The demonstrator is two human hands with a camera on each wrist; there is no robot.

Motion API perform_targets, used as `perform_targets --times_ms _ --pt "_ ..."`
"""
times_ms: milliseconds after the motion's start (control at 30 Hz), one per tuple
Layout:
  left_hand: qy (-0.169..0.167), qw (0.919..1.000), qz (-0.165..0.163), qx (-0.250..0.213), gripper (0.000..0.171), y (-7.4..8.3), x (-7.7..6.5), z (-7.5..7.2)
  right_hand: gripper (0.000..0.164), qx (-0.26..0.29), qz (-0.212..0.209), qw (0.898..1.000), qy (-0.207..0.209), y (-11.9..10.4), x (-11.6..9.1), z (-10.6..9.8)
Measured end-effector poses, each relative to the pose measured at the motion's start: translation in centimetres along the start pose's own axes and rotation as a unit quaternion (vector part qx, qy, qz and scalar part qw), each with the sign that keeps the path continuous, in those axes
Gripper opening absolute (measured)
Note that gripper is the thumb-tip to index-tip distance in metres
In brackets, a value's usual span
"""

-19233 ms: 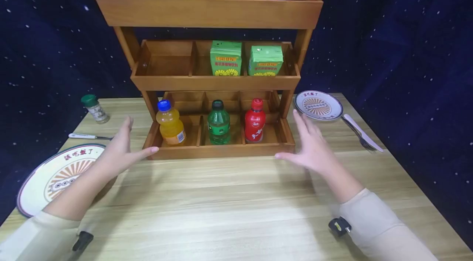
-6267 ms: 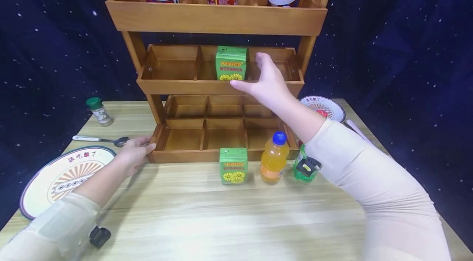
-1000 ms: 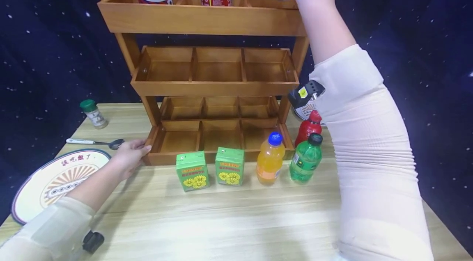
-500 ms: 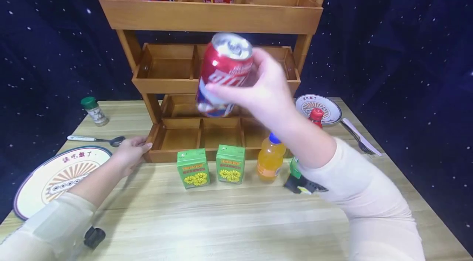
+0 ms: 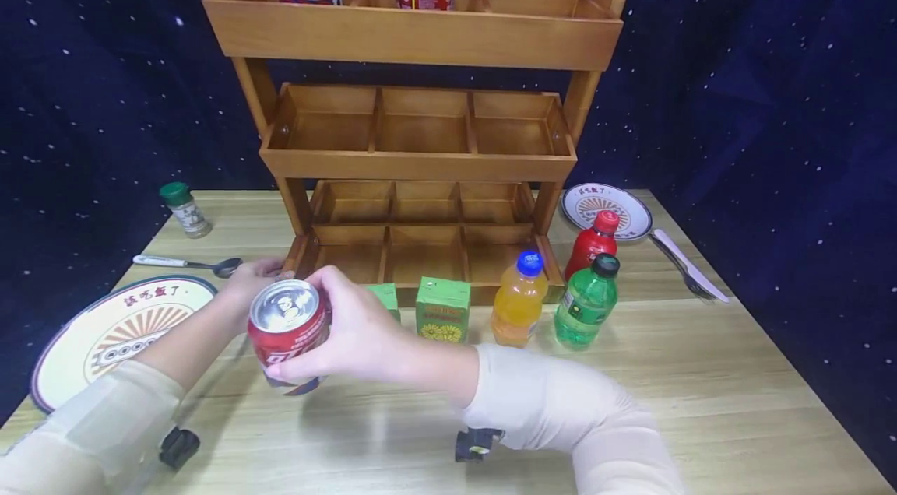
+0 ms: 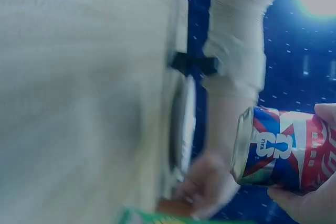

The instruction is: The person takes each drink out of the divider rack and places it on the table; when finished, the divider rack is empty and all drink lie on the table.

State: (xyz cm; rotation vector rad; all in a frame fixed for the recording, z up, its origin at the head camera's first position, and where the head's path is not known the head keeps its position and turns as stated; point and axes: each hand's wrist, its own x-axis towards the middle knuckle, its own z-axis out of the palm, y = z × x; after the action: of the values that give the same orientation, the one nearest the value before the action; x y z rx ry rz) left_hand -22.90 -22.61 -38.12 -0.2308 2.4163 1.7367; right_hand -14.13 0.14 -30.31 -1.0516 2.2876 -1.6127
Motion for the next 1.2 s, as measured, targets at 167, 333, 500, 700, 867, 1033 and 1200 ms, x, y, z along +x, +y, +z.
perform_targets --times_ms 167,333,500,700,867,1033,1200 --pt "0.000 0.9998 0.005 0.020 0.053 0.1 0.0 -0.1 0.072 -0.073 0.004 0.997 -0.001 1.8 1.1 3.2" --pt "-0.002 0.9954 0.027 0.092 0.053 0.2 -0.1 -0.5 0.074 -0.122 0.018 0.992 0.011 2.9 2.1 5.1" --pt "-0.011 0.9939 0.033 0.105 0.054 0.6 -0.4 -0.6 0.074 -0.139 0.051 0.988 0.037 3.5 3.0 6.0" --pt "-0.025 0.9996 0.011 -0.003 0.055 0.7 -0.8 -0.1 0.072 -0.127 0.089 0.986 0.069 4.4 3.7 6.6" --pt "-0.023 0.9984 0.005 -0.052 0.057 0.4 -0.7 -0.1 0.072 -0.120 0.101 0.983 0.091 5.1 4.0 6.9" --pt "-0.020 0.9982 0.012 -0.055 0.057 0.2 -0.6 0.0 0.079 -0.149 0.090 0.980 0.095 5.2 4.0 6.9" --pt "-0.022 0.9985 0.025 -0.044 0.056 0.1 -0.6 -0.1 0.098 -0.173 0.042 0.981 0.071 2.8 3.2 5.6"
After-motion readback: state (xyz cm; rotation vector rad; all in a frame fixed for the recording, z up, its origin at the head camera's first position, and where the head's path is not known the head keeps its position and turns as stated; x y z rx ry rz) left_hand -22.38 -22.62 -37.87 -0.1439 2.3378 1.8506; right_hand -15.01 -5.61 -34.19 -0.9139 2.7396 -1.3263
